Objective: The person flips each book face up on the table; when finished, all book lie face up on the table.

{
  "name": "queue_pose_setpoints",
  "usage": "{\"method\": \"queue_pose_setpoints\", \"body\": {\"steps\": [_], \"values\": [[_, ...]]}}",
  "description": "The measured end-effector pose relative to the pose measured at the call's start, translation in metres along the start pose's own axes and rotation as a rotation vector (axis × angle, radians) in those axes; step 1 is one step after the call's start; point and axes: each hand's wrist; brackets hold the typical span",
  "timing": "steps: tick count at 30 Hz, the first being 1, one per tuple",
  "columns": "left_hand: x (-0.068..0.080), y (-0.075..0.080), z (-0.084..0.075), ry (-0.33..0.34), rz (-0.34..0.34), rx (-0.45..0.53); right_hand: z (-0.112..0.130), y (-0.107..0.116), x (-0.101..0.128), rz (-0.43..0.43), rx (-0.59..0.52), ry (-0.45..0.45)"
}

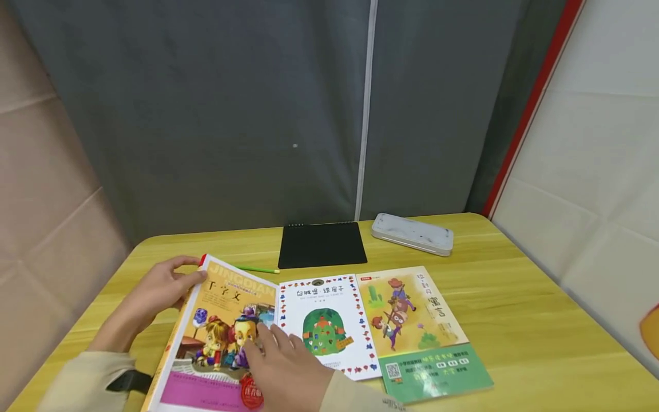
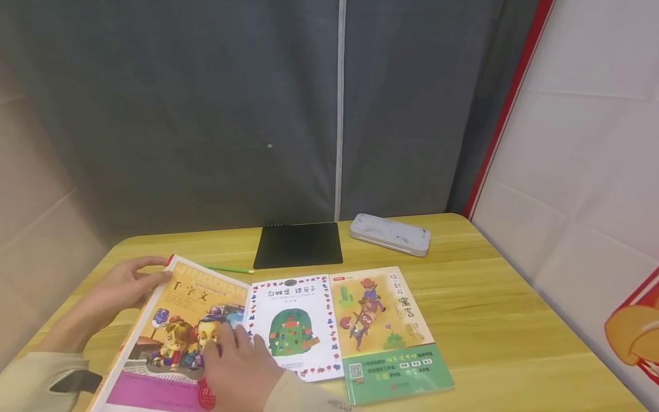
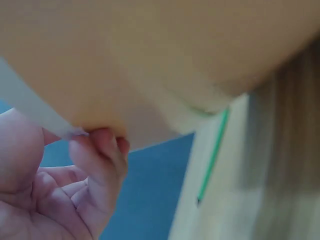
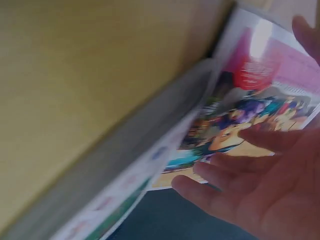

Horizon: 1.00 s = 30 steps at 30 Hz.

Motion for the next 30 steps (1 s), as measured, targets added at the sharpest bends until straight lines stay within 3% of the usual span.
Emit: {"method": "queue_pose_setpoints", "body": {"steps": [2,4,8,14,17,20,24,27,30], "values": [[0.001,0.006,0.012,0.02,0.014,-0.024,-0.008,-0.007,0.002,0.066,0.037,0.011],[0.001,0.012,0.024,0.052,0.021,-0.046,-0.012,-0.014,0.003,0.079,0.082,0.038],[0.0,0.015,0.048,0.105,0.031,-0.048,-0.015,-0.022,0.005,0.037,0.18,0.079],[-0.004,0.004,0.073,0.147,0.041,0.018,-0.014,-0.026,0.006,-0.016,0.243,0.081],[-0.006,0.0,0.077,0.153,0.026,-0.006,-0.015,-0.026,0.006,-0.012,0.229,0.083],[-0.007,-0.002,0.079,0.149,-0.02,-0.113,-0.018,-0.025,0.006,0.019,0.202,0.079],[-0.008,-0.005,0.08,0.15,-0.036,-0.172,-0.02,-0.025,0.007,0.036,0.184,0.067],[-0.007,-0.009,0.079,0.132,-0.02,-0.188,-0.021,-0.024,0.008,0.059,0.154,0.065],[-0.005,-0.015,0.072,0.067,-0.061,-0.287,-0.025,-0.016,0.013,0.088,0.057,0.034]]}}
Point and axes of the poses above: each hand's wrist, its own x-axis away from the middle knuckle, its own y-axis out of the back of the hand, z = x × y, and after that the axes turned 5 degrees about y, right-handed
